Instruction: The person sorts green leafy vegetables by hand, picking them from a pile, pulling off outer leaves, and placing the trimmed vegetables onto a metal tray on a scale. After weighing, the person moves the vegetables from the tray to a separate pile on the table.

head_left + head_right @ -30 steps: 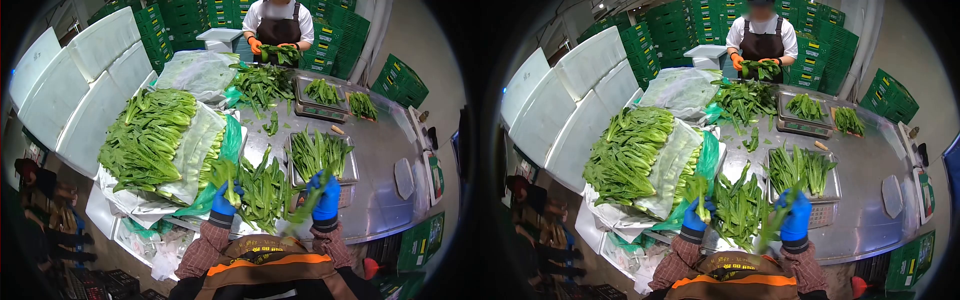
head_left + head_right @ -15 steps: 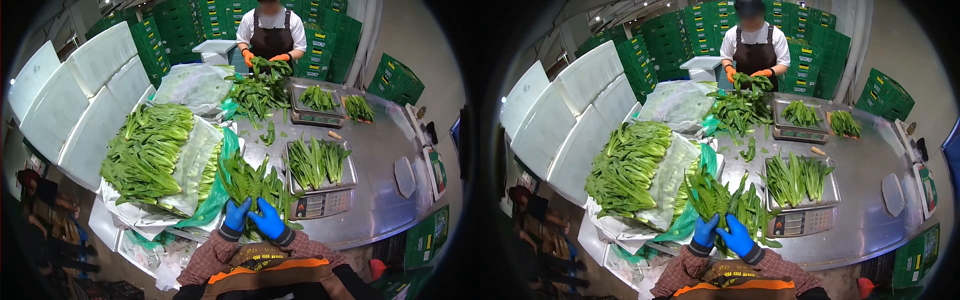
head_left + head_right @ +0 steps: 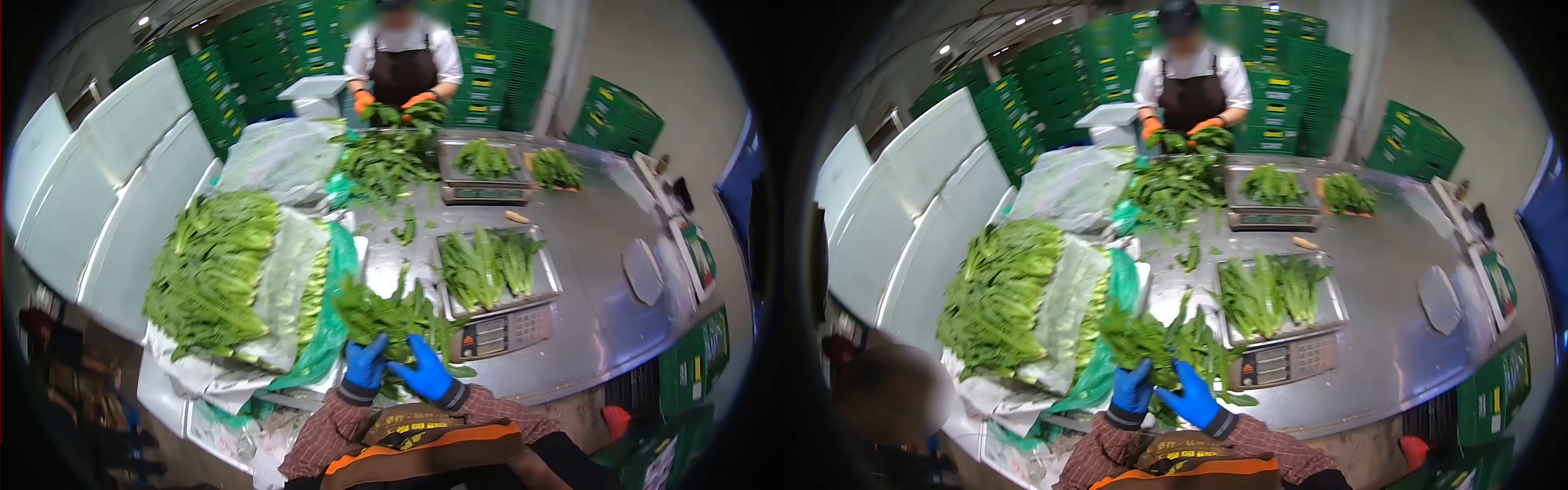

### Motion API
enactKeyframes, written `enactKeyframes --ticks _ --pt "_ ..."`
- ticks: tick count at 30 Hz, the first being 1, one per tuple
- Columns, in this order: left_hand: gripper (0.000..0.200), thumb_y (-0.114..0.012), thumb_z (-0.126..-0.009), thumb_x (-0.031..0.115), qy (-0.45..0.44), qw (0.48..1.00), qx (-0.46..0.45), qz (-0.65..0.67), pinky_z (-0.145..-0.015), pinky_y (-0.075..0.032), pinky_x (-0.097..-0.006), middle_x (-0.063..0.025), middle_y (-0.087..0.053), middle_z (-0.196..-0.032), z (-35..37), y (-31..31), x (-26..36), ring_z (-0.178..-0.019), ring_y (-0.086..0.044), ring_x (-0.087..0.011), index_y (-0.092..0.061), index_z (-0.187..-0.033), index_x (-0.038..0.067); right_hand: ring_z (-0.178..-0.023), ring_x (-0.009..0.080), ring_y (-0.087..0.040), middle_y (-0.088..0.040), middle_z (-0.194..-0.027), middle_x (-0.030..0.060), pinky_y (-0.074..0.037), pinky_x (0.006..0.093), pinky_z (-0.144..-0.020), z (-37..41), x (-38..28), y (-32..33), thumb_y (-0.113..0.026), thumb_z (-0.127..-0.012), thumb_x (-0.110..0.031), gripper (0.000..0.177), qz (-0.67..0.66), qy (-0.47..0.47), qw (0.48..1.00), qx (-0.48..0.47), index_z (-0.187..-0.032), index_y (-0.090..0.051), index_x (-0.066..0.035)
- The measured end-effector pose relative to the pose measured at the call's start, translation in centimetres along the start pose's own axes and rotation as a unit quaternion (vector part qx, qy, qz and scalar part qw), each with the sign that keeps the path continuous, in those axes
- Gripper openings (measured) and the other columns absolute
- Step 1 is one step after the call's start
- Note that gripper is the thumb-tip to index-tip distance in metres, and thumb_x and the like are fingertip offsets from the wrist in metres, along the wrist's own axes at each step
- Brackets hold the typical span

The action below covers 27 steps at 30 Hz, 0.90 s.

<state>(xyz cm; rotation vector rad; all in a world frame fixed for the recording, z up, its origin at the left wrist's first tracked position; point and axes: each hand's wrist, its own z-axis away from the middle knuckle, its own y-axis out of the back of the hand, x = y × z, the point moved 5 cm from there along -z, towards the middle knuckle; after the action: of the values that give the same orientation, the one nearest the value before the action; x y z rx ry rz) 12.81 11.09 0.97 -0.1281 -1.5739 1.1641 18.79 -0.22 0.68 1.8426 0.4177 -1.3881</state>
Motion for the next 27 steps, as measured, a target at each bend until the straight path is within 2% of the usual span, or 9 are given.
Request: enactKeyframes --ticks 6,10,13,14,17,20,22,24,27 --pt "0.046 -0.058 -0.082 0.003 -0.002 0.998 0.011 0.065 -0.094 -0.042 -0.0387 -0.0095 -0.054 -0.115 -1.6 -1.2 0.1 -0.104 -0.054 -0.0226 -0.042 -0.125 0.002 -0.101 0.0336 -0.057 -0.055 -0.113 0.0212 -0.046 0.0349 -0.083 -0.1 1.8 2.1 -0.065 -0.080 -0.021 0.052 -0.006 0.069 0.996 0.050 -0.124 -0.046 -0.001" --pt "0.041 -0.056 -0.086 0.007 -0.073 0.995 -0.027 0.061 -0.091 -0.044 -0.0347 -0.0147 -0.057 -0.104 -4.3 0.1 2.6 -0.096 -0.057 -0.0231 -0.042 -0.123 -0.001 -0.105 0.0278 -0.056 -0.056 -0.114 0.0197 -0.043 0.0338 -0.088 -1.4 3.4 9.2 -0.068 -0.078 -0.021 0.054 0.009 0.002 0.992 0.122 -0.121 -0.048 0.003" --pt "0.040 -0.055 -0.086 0.008 -0.080 0.996 0.011 0.024 -0.091 -0.045 -0.0350 -0.0170 -0.057 -0.103 -4.8 0.6 2.6 -0.093 -0.058 -0.0252 -0.042 -0.123 -0.002 -0.107 0.0370 -0.053 -0.051 -0.119 0.0285 -0.042 0.0370 -0.090 -4.0 6.8 16.5 -0.063 -0.081 -0.025 0.057 0.054 -0.023 0.966 0.253 -0.123 -0.043 0.008" --pt "0.039 -0.055 -0.086 0.007 -0.057 0.998 0.029 0.015 -0.092 -0.045 -0.0365 -0.0165 -0.058 -0.100 -4.5 0.1 2.1 -0.090 -0.059 -0.0257 -0.042 -0.122 -0.002 -0.098 0.0379 -0.056 -0.054 -0.110 0.0263 -0.046 0.0386 -0.083 -5.0 8.8 18.3 -0.065 -0.080 -0.025 0.056 0.118 -0.011 0.946 0.302 -0.121 -0.045 0.007" --pt "0.039 -0.055 -0.086 0.008 0.020 0.999 0.028 0.027 -0.091 -0.046 -0.0382 -0.0166 -0.059 -0.098 -4.2 1.2 -2.0 -0.090 -0.059 -0.0265 -0.042 -0.122 -0.003 -0.085 0.0351 -0.058 -0.056 -0.094 0.0229 -0.047 0.0401 -0.072 -7.2 13.5 20.7 -0.067 -0.077 -0.026 0.052 0.357 -0.113 0.910 0.176 -0.116 -0.049 0.006" --pt "0.039 -0.054 -0.086 0.007 0.039 0.998 0.040 -0.038 -0.083 -0.048 -0.0365 -0.0158 -0.061 -0.093 -3.3 1.8 -5.1 -0.085 -0.061 -0.0237 -0.043 -0.121 -0.004 -0.073 0.0298 -0.057 -0.054 -0.081 0.0172 -0.046 0.0392 -0.062 -6.6 12.7 22.4 -0.067 -0.077 -0.024 0.044 0.404 -0.002 0.882 0.243 -0.109 -0.054 0.003" --pt "0.035 -0.053 -0.087 0.008 0.024 0.983 0.059 -0.173 -0.081 -0.049 -0.0346 -0.0145 -0.062 -0.090 -2.1 1.7 -6.7 -0.082 -0.061 -0.0226 -0.046 -0.119 -0.005 -0.071 0.0275 -0.057 -0.055 -0.080 0.0148 -0.046 0.0370 -0.061 -6.0 12.9 24.0 -0.066 -0.078 -0.022 0.039 0.296 -0.009 0.919 0.261 -0.107 -0.056 0.002" --pt "0.031 -0.052 -0.085 0.009 -0.037 0.907 0.021 -0.420 -0.081 -0.047 -0.0348 -0.0125 -0.062 -0.092 -1.0 0.6 -8.1 -0.086 -0.060 -0.0250 -0.052 -0.114 -0.001 -0.066 0.0231 -0.056 -0.056 -0.081 0.0111 -0.045 0.0330 -0.060 -5.3 13.5 25.2 -0.063 -0.080 -0.014 0.029 0.204 -0.018 0.939 0.278 -0.105 -0.058 0.000" --pt "0.042 -0.059 -0.074 0.012 -0.168 0.614 -0.163 -0.754 -0.094 -0.037 -0.0435 -0.0138 -0.056 -0.109 0.0 -3.4 -11.2 -0.107 -0.049 -0.0332 -0.055 -0.115 0.006 -0.067 0.0215 -0.057 -0.057 -0.084 0.0119 -0.045 0.0310 -0.062 -4.5 14.3 26.4 -0.060 -0.082 -0.009 0.025 0.138 -0.024 0.955 0.262 -0.105 -0.058 0.001"
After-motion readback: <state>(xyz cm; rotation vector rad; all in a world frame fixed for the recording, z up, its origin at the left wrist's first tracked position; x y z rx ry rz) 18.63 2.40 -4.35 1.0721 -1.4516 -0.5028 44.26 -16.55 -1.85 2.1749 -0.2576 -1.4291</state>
